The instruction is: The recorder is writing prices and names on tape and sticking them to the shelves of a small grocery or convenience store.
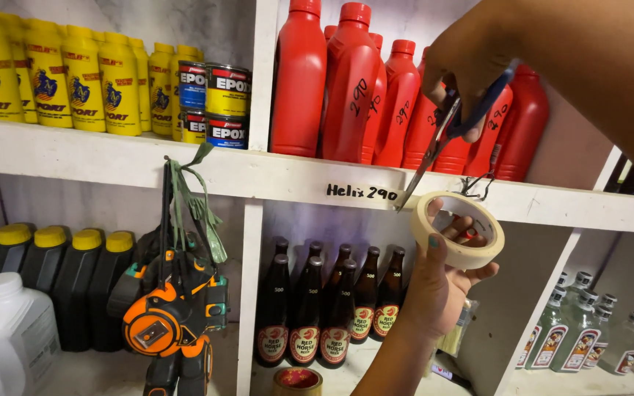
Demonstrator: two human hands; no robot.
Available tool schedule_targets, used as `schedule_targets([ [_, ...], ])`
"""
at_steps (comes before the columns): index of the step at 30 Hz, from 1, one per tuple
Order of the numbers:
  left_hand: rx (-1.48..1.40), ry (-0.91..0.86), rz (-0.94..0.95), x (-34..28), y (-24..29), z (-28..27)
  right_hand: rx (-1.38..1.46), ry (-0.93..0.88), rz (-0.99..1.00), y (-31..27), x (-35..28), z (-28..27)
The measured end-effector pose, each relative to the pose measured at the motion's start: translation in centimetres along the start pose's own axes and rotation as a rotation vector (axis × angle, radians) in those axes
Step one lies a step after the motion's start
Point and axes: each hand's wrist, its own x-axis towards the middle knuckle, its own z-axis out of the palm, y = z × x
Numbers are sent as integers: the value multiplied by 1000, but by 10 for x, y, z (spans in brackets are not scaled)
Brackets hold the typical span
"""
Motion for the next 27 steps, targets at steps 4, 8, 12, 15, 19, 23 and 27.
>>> schedule_targets([
  [4,8,-9,-8,-2,4,4,-22,3,19,-8,-11,-13],
  [8,13,-6,1,-1,2,5,-40,5,39,-8,-23,-23],
  [12,20,-20,13,-3,1,8,-58,11,56,-15,-35,-39],
  [15,10,-24,4,-5,1,10,-72,16,60,-18,-41,-43],
  [19,-13,-40,4,-6,-2,9,-91,11,70,-12,-34,-30],
  [23,-8,-32,-4,-6,2,12,-103,17,98,-11,-32,-27],
  [27,-21,-25,-12,-6,2,14,-120,16,119,-14,-34,-30],
])
